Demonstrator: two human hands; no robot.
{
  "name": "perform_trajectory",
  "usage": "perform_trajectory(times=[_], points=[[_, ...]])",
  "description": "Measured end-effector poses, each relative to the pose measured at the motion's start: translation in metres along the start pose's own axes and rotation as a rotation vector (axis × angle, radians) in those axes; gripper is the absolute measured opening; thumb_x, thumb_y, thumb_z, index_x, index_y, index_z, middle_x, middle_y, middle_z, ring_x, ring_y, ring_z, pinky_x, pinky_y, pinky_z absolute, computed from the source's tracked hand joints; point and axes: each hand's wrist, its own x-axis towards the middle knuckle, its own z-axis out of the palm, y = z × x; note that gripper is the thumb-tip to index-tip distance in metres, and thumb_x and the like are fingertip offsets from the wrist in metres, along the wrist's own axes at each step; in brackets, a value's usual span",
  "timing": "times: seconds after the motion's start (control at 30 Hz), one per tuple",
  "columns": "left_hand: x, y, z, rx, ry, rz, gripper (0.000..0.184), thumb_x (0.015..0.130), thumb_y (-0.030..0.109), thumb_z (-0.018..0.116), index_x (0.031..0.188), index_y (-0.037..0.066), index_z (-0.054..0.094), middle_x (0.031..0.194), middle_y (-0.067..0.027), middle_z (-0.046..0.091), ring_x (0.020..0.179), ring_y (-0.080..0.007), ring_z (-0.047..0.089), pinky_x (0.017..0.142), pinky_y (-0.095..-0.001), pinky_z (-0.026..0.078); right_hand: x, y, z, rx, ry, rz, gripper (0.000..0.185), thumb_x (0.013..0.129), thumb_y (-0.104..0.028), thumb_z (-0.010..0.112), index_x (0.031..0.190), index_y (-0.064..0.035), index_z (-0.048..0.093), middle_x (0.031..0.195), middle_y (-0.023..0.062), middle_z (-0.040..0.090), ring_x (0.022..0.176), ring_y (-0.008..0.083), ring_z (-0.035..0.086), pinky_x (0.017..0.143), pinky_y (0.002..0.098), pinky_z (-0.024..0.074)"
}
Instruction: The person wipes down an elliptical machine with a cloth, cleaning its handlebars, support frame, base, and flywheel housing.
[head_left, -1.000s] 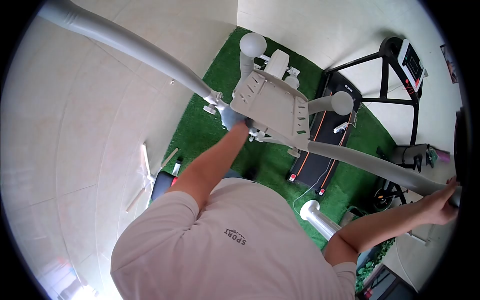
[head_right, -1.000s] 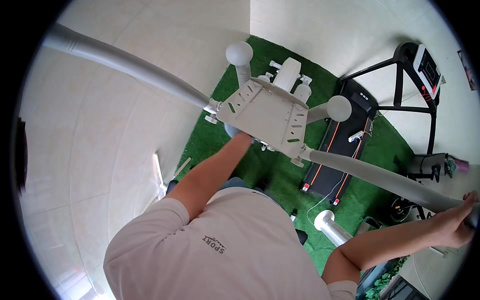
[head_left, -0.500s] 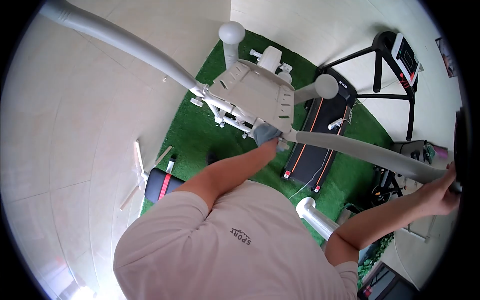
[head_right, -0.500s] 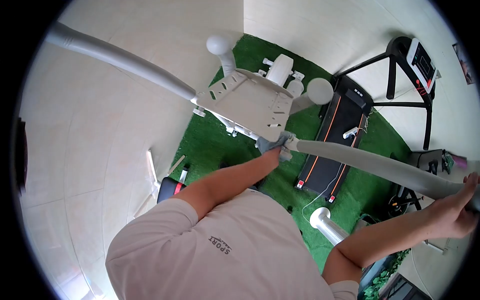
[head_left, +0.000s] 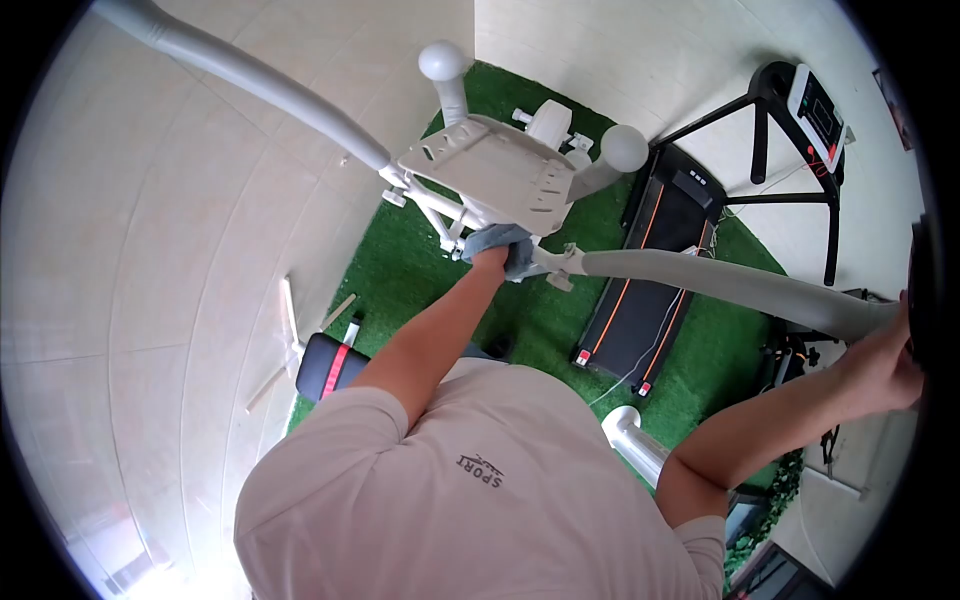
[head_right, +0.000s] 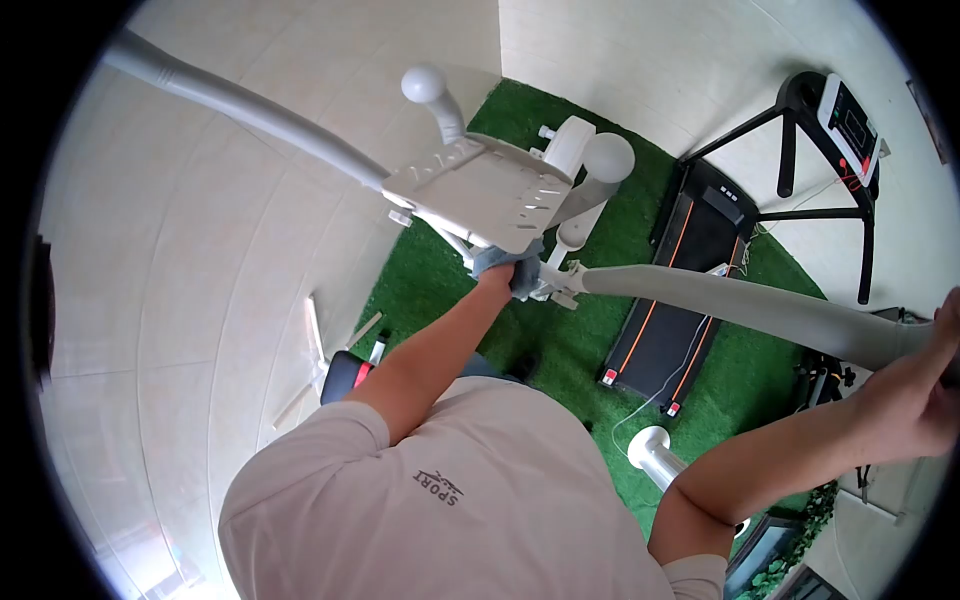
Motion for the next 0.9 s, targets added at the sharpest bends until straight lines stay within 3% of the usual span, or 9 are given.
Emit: perform_trajectory(times=[0.1,0.17,0.2,0.33,0.43,0.5,0.57,0.7,0.9], points=[[-0.016,0.035,-0.044,0.357,0.046,0.395,0.025,0.085,0.022,0.070,0.104,0.007,0.073,0.098,-0.0062,0.074,0.086,-0.0219,0.070,0.075,-0.0366,0.055,0.000,-0.015,0.003,0.081,-0.098,-0.072,0.068,0.088,-0.023,0.073,0.138,0.0068,0.036,0.113,0.0197,0.054,0.106,0.0293,0.060,0.086,0.0398,0.0533],[-0.085,0.195,-0.067,0.301,-0.313,-0.037,0.036,0.080,0.030,0.077,0.108,0.009,0.070,0.106,-0.0067,0.071,0.095,-0.0223,0.068,0.077,-0.0323,0.055,-0.003,-0.027,0.008,0.101,-0.052,-0.038,0.068,0.089,-0.023,0.072,0.138,0.0075,0.036,0.112,0.0197,0.055,0.106,0.0298,0.061,0.086,0.0398,0.0536],[-0.037,0.125,-0.084,0.750,-0.186,0.512,0.037,0.075,0.034,0.078,0.102,0.009,0.072,0.102,-0.0081,0.072,0.093,-0.0215,0.068,0.077,-0.0331,0.054,-0.001,-0.008,0.005,0.144,-0.060,-0.098,0.069,0.089,-0.025,0.072,0.138,0.0080,0.035,0.112,0.0204,0.055,0.106,0.0302,0.061,0.086,0.0396,0.0539],[-0.028,0.130,-0.071,0.872,-0.030,0.773,0.039,0.072,0.036,0.078,0.098,0.008,0.071,0.100,-0.0091,0.071,0.089,-0.0217,0.068,0.075,-0.0352,0.055,-0.004,-0.026,0.007,0.100,-0.075,-0.018,0.070,0.089,-0.023,0.072,0.139,0.0085,0.034,0.114,0.0213,0.054,0.105,0.0301,0.061,0.086,0.0397,0.0542],[-0.038,0.145,-0.038,0.859,0.142,0.861,0.042,0.078,0.037,0.071,0.109,0.010,0.067,0.114,-0.0131,0.066,0.114,-0.0310,0.059,0.094,-0.0419,0.047,-0.001,-0.014,0.010,0.168,-0.065,-0.097,0.066,0.089,-0.018,0.070,0.138,0.0088,0.034,0.114,0.0217,0.054,0.104,0.0290,0.061,0.085,0.0395,0.0540],[0.037,0.057,-0.039,0.739,0.133,0.768,0.047,0.083,0.042,0.066,0.116,0.009,0.064,0.123,-0.0146,0.062,0.127,-0.0312,0.049,0.105,-0.0460,0.039,-0.003,-0.024,0.014,0.263,-0.054,-0.051,0.063,0.090,-0.013,0.068,0.138,0.0085,0.033,0.115,0.0219,0.054,0.103,0.0287,0.061,0.086,0.0388,0.0537],[0.065,0.037,-0.048,0.130,-0.238,0.556,0.058,0.078,0.026,0.075,0.130,0.007,0.055,0.121,-0.0104,0.065,0.112,-0.0230,0.062,0.094,-0.0388,0.051,-0.001,-0.015,0.009,0.220,-0.076,-0.090,0.063,0.089,-0.012,0.068,0.138,0.0088,0.033,0.115,0.0223,0.053,0.103,0.0289,0.061,0.085,0.0388,0.0536],[0.094,0.103,-0.082,0.177,-0.554,0.060,0.056,0.078,0.025,0.075,0.128,0.007,0.056,0.118,-0.0104,0.066,0.109,-0.0220,0.063,0.092,-0.0378,0.051,0.001,-0.012,0.010,0.237,-0.091,-0.153,0.064,0.089,-0.011,0.067,0.137,0.0105,0.032,0.117,0.0240,0.052,0.102,0.0301,0.060,0.083,0.0394,0.0533],[0.092,0.150,-0.083,0.150,-0.830,-0.052,0.052,0.078,0.023,0.075,0.125,0.006,0.058,0.114,-0.0103,0.068,0.105,-0.0204,0.065,0.088,-0.0363,0.053,0.001,-0.010,0.013,0.131,-0.052,-0.134,0.063,0.088,-0.011,0.066,0.137,0.0107,0.032,0.120,0.0260,0.051,0.105,0.0313,0.059,0.085,0.0386,0.0534]])
